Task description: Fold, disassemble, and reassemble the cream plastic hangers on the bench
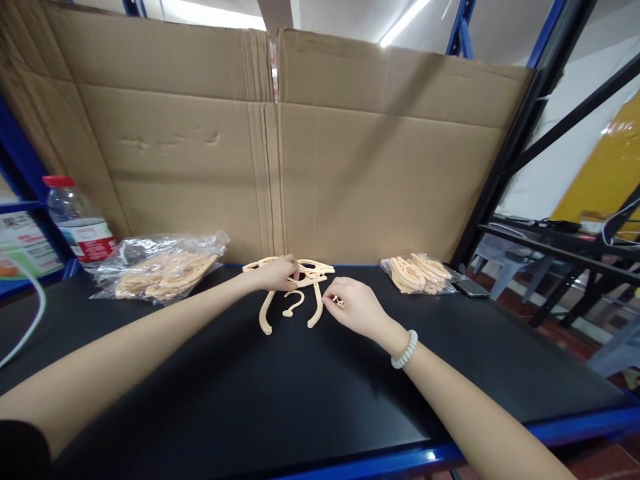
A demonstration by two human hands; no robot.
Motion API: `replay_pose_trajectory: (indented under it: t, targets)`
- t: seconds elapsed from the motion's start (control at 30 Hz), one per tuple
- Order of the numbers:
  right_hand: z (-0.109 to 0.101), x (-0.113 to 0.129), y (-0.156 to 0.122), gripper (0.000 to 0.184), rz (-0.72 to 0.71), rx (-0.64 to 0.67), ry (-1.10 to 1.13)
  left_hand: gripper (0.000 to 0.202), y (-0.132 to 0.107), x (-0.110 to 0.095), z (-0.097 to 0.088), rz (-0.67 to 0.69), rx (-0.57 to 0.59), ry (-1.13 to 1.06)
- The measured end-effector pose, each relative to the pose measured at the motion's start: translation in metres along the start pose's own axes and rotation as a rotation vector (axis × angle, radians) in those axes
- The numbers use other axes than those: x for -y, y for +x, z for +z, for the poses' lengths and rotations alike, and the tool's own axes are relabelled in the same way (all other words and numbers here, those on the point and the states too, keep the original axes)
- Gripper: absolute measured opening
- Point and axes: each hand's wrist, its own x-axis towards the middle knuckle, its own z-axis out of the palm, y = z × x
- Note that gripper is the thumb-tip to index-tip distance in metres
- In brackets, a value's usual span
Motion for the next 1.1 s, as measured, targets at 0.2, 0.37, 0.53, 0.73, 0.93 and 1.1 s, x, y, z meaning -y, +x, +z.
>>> replay_pose_trajectory:
  t: [0.2,0.37,0.53,0.73,0.93,1.1]
  targets:
    - [-0.001,-0.003,0.0,0.019,0.009,0.006,-0.004,0.009,-0.012,0.005,0.003,0.037,-0.258,0.004]
    - [-0.001,-0.001,0.001,0.022,0.025,0.02,-0.022,0.013,-0.024,0.016,0.003,0.105,-0.496,-0.021]
    - [-0.001,0.0,0.001,0.025,0.031,-0.032,0.042,0.017,-0.04,0.027,0.001,0.14,-0.821,-0.088]
    - [0.001,0.005,0.002,0.02,0.062,-0.175,0.163,0.01,-0.063,0.029,-0.014,0.087,-1.218,-0.182]
    - [0.009,0.024,0.001,0.013,0.198,-0.144,0.396,0.012,-0.08,0.008,-0.046,-0.02,-1.54,-0.364]
    - [0.023,0.046,-0.001,0.054,0.41,0.07,1.04,0.011,-0.078,-0.03,-0.047,-0.154,-1.457,-0.727]
